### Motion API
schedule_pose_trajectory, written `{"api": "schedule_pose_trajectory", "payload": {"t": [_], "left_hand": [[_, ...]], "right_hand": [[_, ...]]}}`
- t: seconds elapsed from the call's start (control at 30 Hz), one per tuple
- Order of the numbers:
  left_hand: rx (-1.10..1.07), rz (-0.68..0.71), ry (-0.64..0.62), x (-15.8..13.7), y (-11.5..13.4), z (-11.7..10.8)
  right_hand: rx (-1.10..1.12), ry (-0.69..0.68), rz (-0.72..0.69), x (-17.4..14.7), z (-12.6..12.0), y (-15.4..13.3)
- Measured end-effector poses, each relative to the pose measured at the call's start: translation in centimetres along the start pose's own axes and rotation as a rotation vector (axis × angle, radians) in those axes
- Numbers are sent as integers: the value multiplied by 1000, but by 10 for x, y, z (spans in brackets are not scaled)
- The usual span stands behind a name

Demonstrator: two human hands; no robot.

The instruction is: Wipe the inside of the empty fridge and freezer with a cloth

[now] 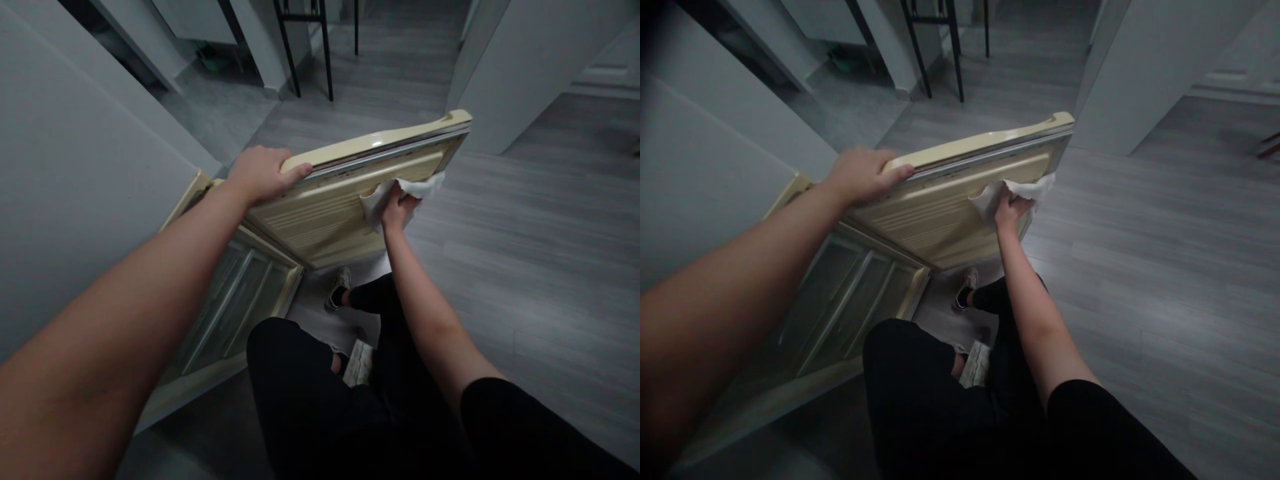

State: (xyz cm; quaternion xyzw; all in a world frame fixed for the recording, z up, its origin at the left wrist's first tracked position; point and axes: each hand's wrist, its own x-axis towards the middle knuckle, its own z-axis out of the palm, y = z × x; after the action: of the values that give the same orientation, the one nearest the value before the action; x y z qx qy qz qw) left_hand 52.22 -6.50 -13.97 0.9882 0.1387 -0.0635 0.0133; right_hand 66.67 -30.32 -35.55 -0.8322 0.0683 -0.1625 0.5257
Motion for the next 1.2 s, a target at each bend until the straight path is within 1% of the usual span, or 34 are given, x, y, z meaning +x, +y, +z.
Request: {"api": "schedule_pose_trajectory", "payload": {"t": [0.07,0.13,0.2,0.27,0.33,0.37,0.43,0.5,0.57,0.67,0.73,0.8,0.87,0.93,1.0,1.07,1.2], "left_hand": [[13,1,3,2,-1,1],[36,13,19,4,-2,2],[56,22,35,6,-3,3],[56,26,37,6,-3,3],[49,33,32,5,-3,2],[50,36,30,4,-2,1],[60,40,34,3,-1,0],[75,32,45,2,0,0],[85,20,61,3,0,1],[82,9,72,5,-1,3],[65,4,64,6,-2,3],[57,-7,51,6,-1,2],[62,-18,42,5,0,1],[66,-24,40,5,1,0],[56,-25,45,5,2,0],[43,-19,54,5,1,1],[48,-16,84,8,-2,3]], "right_hand": [[57,22,40,-26,13,-9],[121,-5,54,-61,26,-21],[158,-111,11,-100,36,-34],[148,-250,-76,-136,42,-45],[124,-346,-124,-160,43,-54],[119,-372,-132,-166,41,-57],[129,-369,-115,-164,37,-60],[140,-326,-93,-147,30,-60],[127,-230,-81,-118,24,-55],[71,-40,-67,-62,14,-43],[46,59,-18,-25,7,-34],[43,103,28,0,2,-28],[52,107,36,10,1,-26],[70,92,17,3,5,-28],[89,68,0,-19,13,-33],[101,-3,-23,-51,24,-39],[97,-251,-92,-130,44,-55]]}}
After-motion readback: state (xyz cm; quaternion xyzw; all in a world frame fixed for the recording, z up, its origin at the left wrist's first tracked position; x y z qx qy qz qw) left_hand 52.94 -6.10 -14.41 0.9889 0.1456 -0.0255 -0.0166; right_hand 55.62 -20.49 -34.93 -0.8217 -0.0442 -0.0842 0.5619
